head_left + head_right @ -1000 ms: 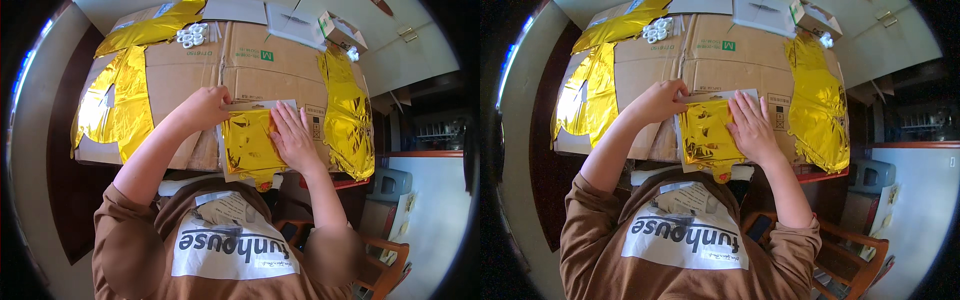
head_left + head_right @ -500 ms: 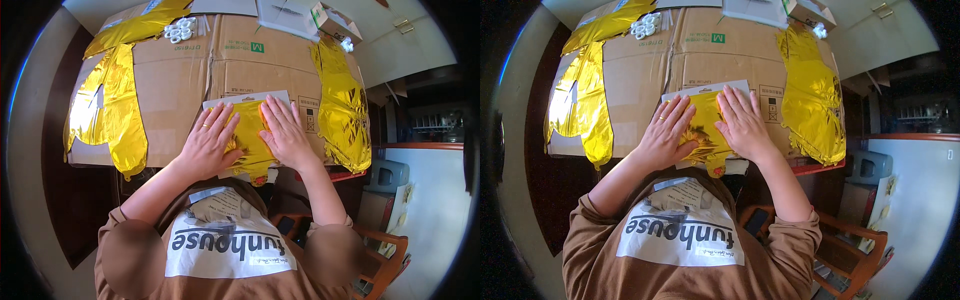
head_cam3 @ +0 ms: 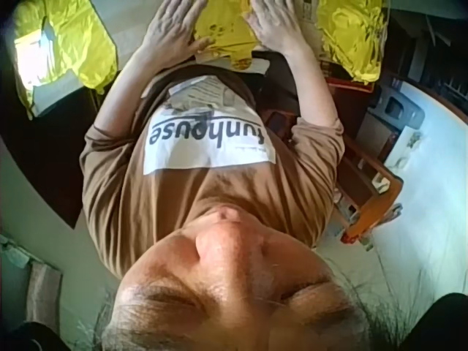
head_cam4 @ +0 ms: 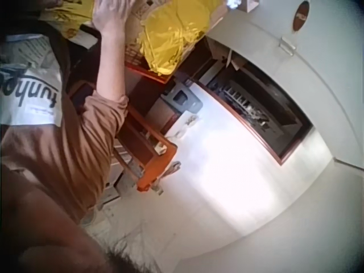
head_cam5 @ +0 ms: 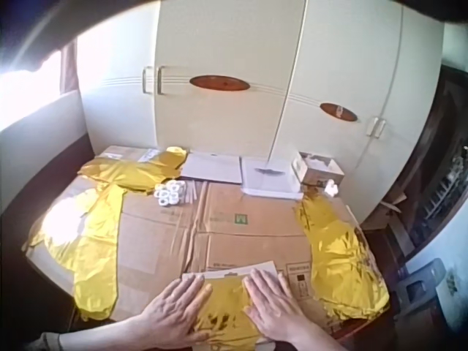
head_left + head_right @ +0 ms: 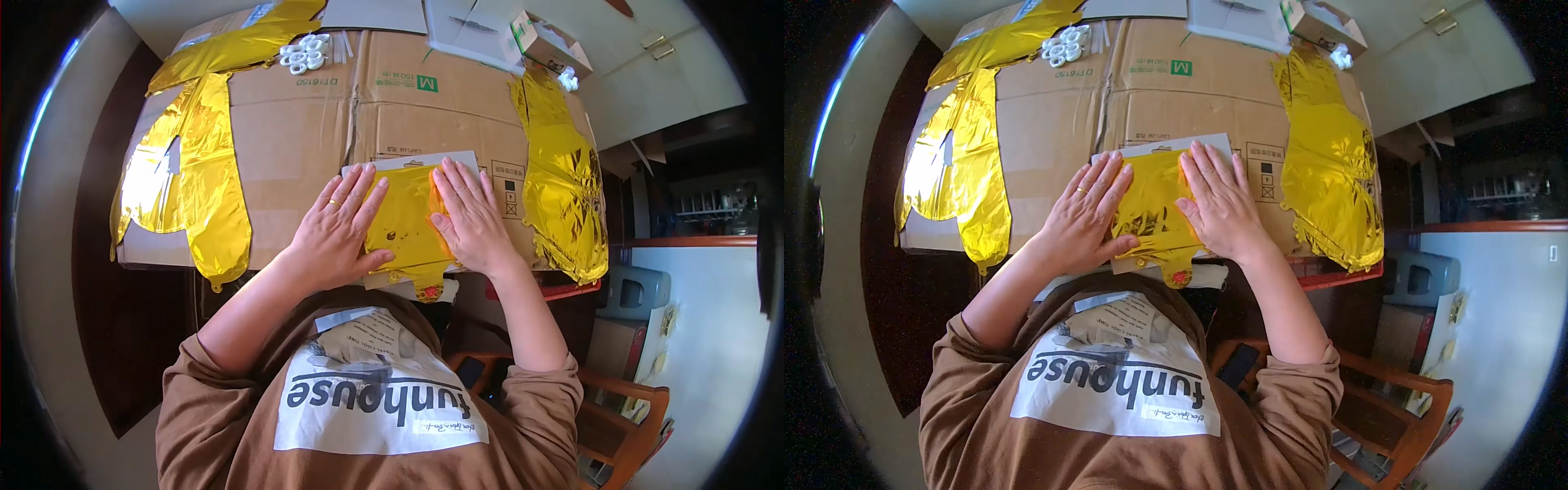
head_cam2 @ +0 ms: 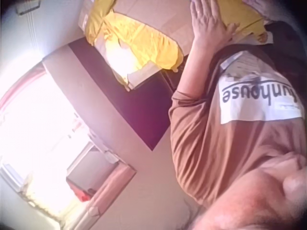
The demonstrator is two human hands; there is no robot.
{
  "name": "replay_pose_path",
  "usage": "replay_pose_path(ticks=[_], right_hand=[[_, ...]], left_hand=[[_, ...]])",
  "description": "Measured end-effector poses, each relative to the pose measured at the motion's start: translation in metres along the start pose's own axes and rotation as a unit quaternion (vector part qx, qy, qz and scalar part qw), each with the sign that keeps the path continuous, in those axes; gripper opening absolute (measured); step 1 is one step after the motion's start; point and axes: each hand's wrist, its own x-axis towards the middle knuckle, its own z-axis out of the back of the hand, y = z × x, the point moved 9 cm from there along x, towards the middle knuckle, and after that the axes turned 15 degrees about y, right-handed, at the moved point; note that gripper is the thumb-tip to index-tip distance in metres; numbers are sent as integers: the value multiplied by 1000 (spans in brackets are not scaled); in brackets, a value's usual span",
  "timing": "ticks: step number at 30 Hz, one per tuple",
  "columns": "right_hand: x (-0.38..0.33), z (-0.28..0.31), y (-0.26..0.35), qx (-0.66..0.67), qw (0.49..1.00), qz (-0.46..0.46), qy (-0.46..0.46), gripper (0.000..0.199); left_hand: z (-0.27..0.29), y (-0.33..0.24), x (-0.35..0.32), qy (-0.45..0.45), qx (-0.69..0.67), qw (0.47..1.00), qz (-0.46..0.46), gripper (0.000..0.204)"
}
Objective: Folding gold foil balloons and placing them into clear plastic packaging sleeves on a cardboard workbench.
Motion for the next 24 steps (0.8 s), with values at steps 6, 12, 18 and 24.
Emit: replay_pose_path(ticks=[6, 12, 18, 24], right_hand=[[0, 4, -5, 54, 999, 3, 2, 63], [-14, 32, -4, 77, 994, 27, -72, 49], [-69, 54, 46, 5, 985, 138, -103, 45], [-96, 8, 69, -75, 981, 136, -113, 38]], left_hand=[[21, 23, -10, 23, -90, 996, 14, 105], [39, 17, -11, -28, -81, 996, -28, 89], [48, -34, -24, -63, -59, 972, -220, 55], [24, -42, -16, -34, -36, 967, -251, 55]])
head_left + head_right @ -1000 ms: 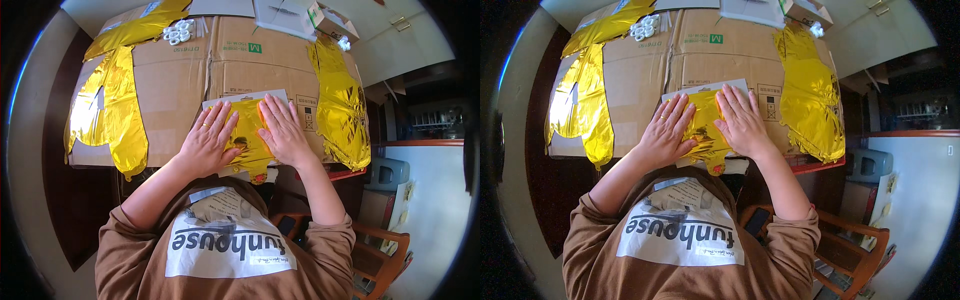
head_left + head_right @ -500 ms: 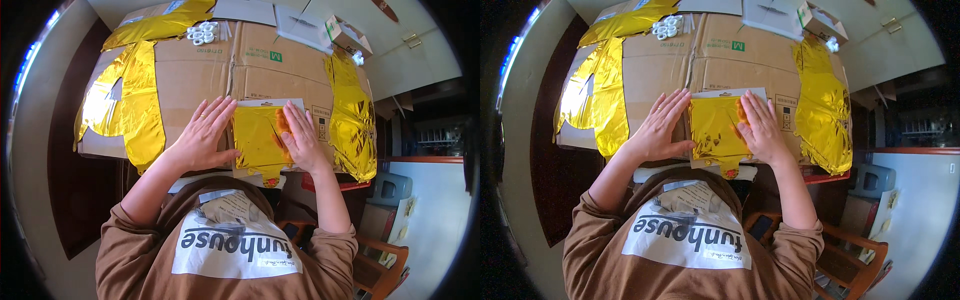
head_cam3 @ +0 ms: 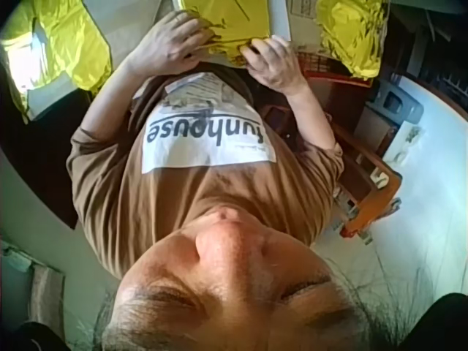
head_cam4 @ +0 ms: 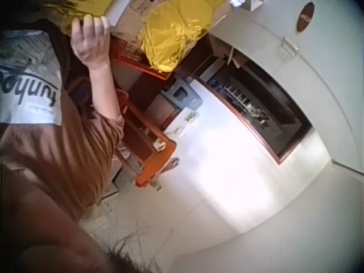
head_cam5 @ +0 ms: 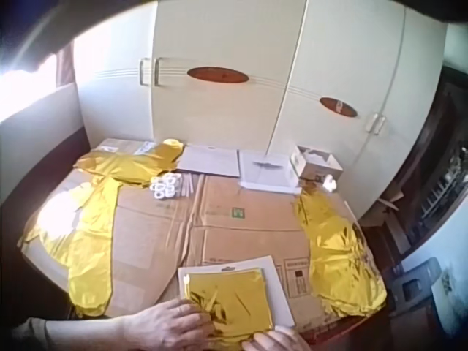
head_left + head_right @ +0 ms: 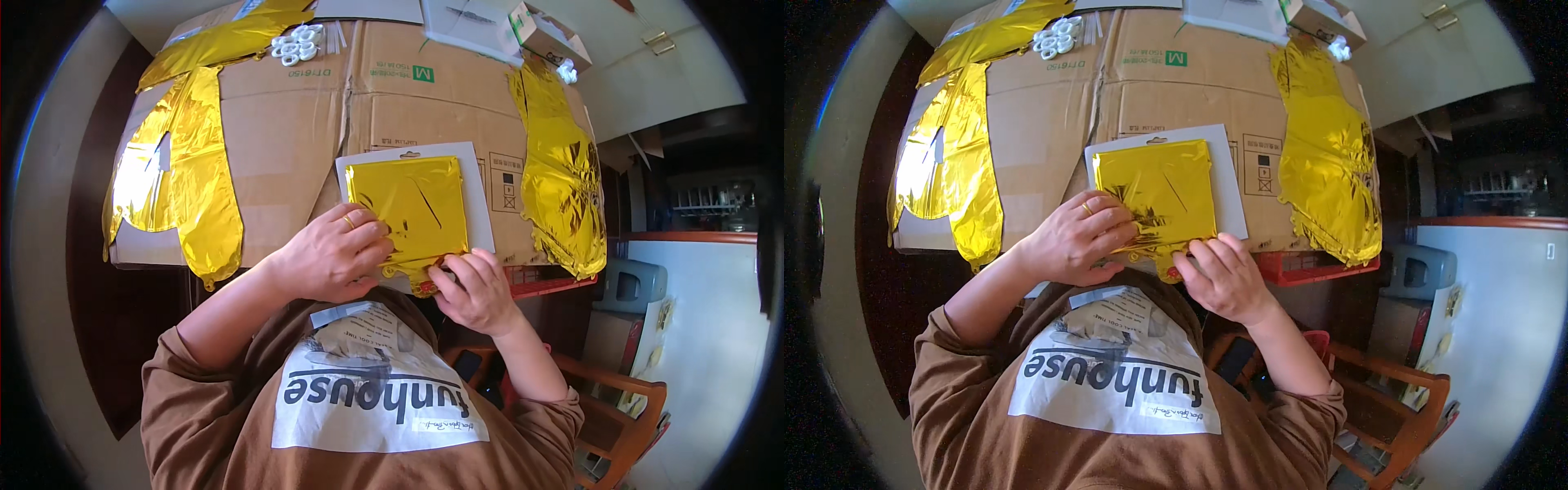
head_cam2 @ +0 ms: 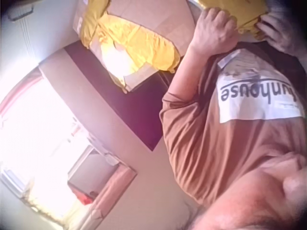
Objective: Folding gold foil balloons and placing them into clear plastic packaging sleeves on a cardboard workbench.
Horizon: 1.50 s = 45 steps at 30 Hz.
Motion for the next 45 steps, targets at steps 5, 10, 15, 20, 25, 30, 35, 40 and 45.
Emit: replay_pose_path(ticks=[5, 10, 15, 20, 25, 30, 35, 40, 45], right_hand=[[5, -4, 1, -5, 999, -13, -44, 25], [16, 17, -13, 90, 991, -51, -80, 27], [26, 23, -28, 142, 980, -86, -107, 25], [30, 31, -24, 110, 983, -81, -125, 25], [22, 31, -4, 20, 993, -50, -103, 21], [15, 18, 7, -26, 994, -43, -96, 21], [13, 11, 7, -32, 994, -54, -95, 21], [14, 11, 7, -18, 994, -45, -98, 21], [13, 10, 2, 24, 992, -57, -112, 26]], left_hand=[[-5, 7, 1, 11, -15, 1000, 21, 55], [-4, 9, 3, 20, -32, 999, 30, 52], [1, 17, 1, -20, -60, 998, 21, 45], [4, 26, -2, -40, -112, 993, 6, 41], [5, 33, -3, -43, -154, 987, 10, 39], [5, 34, -2, -51, -145, 988, 31, 38], [5, 35, 0, -63, -155, 986, 27, 36], [7, 40, 1, -68, -160, 983, 49, 32], [4, 42, 3, -87, -123, 985, 84, 26]])
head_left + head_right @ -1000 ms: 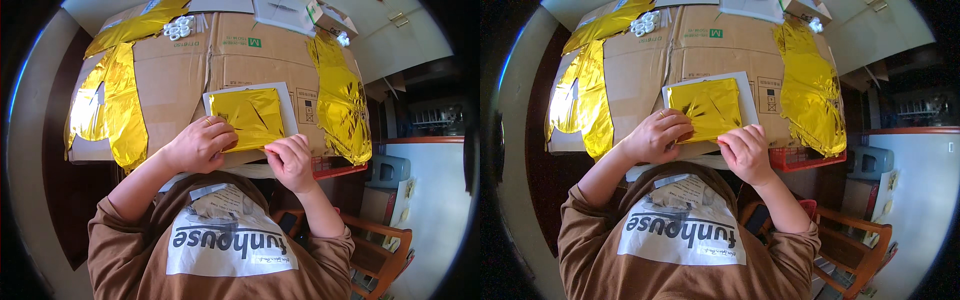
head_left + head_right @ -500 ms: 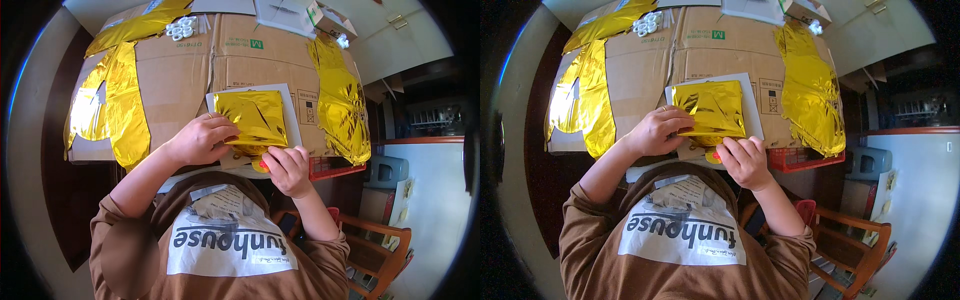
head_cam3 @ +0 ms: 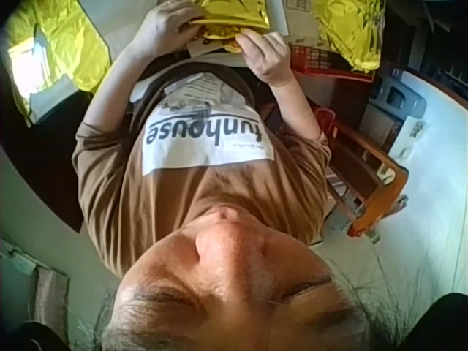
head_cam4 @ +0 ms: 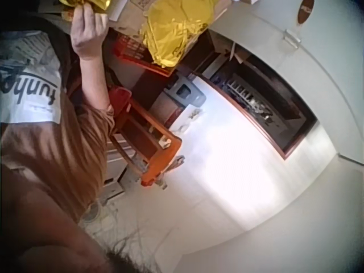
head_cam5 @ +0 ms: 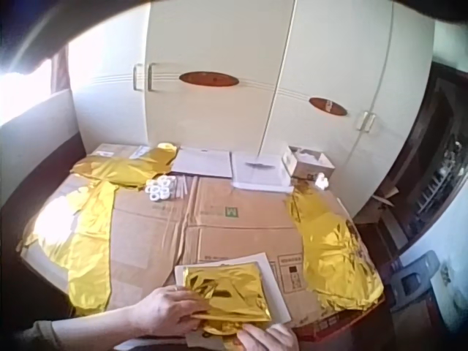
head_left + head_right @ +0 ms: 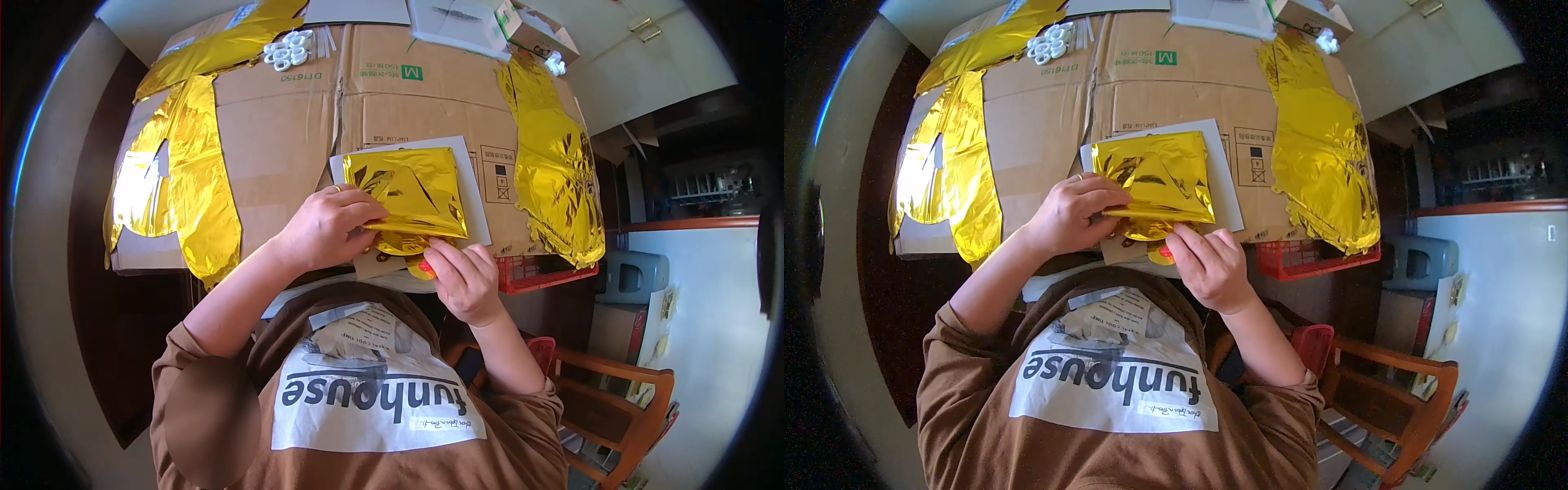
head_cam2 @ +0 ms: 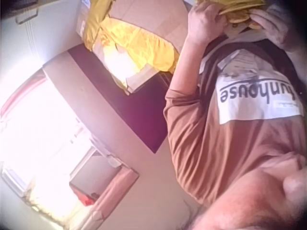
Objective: Folding gold foil balloons and placing them into clear plastic packaging sleeves on a cardboard workbench.
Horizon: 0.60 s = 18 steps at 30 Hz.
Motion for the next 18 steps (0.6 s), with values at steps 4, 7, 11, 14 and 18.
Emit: replay_pose_path(ticks=[4, 7, 11, 14, 18], right_hand=[[9, 8, -6, 25, 999, -35, -29, 33], [30, 19, -17, 44, 997, -52, -30, 36], [61, 5, -45, 64, 991, -103, 47, 19], [76, -12, -54, 23, 988, -117, 94, 12], [90, -21, -49, -53, 992, -99, 55, 10]], left_hand=[[0, 16, -2, -18, -74, 994, 75, 19], [8, 29, -5, -51, -138, 980, 131, 14], [0, 53, -11, -65, -320, 919, 219, 14], [0, 53, -8, -87, -373, 902, 197, 16], [3, 56, -5, -113, -434, 879, 164, 18]])
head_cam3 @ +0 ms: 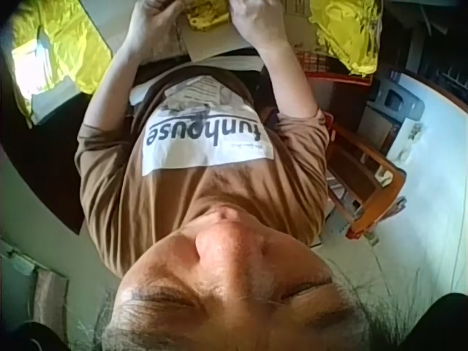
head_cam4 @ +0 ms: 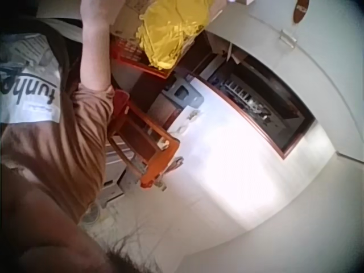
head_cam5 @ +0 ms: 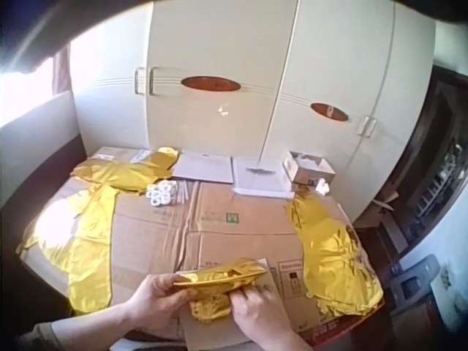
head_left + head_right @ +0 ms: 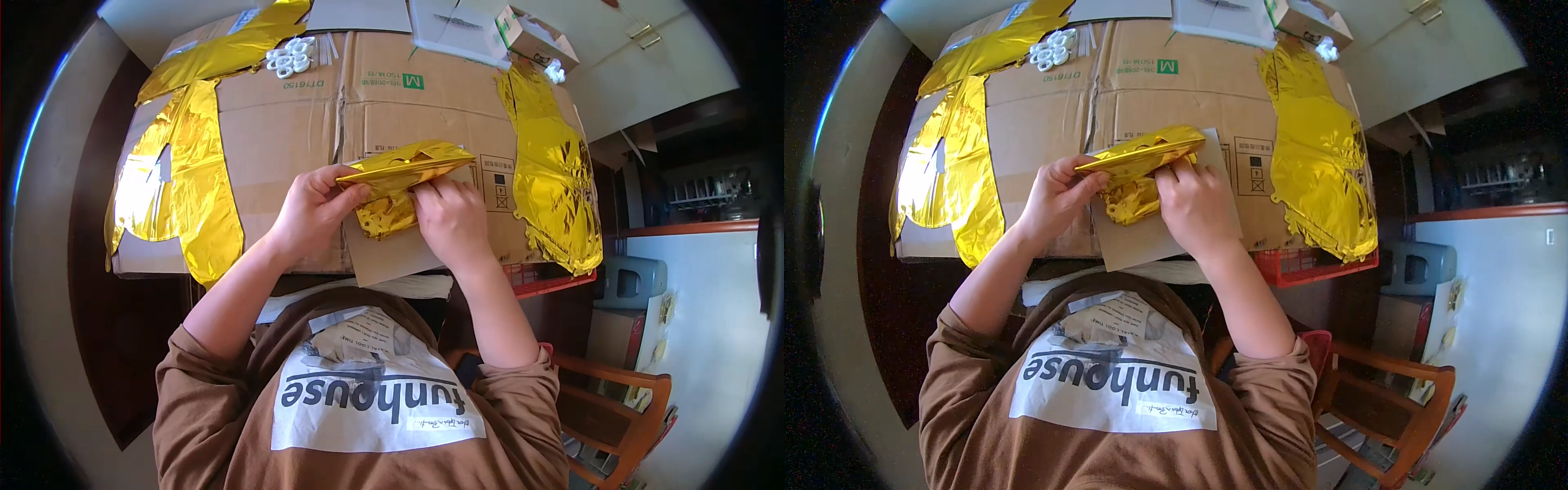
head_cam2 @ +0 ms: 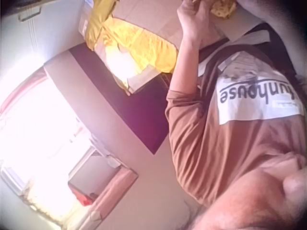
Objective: Folding gold foil balloons and placing them into clear plastic packaging sleeves on a cardboard workbench.
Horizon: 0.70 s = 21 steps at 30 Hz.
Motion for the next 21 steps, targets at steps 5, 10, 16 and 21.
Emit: replay_pose_path(ticks=[5, 10, 16, 21], right_hand=[[-5, -14, -7, -38, 995, -86, -32, 11], [-22, -20, -14, 120, 983, -129, -59, 17], [-36, 3, 16, 40, 998, -28, -37, 25], [-51, 13, 17, 49, 997, -17, -56, 28]], left_hand=[[5, 6, 2, 10, 19, 1000, 16, 18], [8, 6, 1, -5, 1, 1000, 27, 20], [10, 5, -3, -34, 17, 999, 9, 18], [-13, -34, -10, -11, 313, 944, -104, 20]])
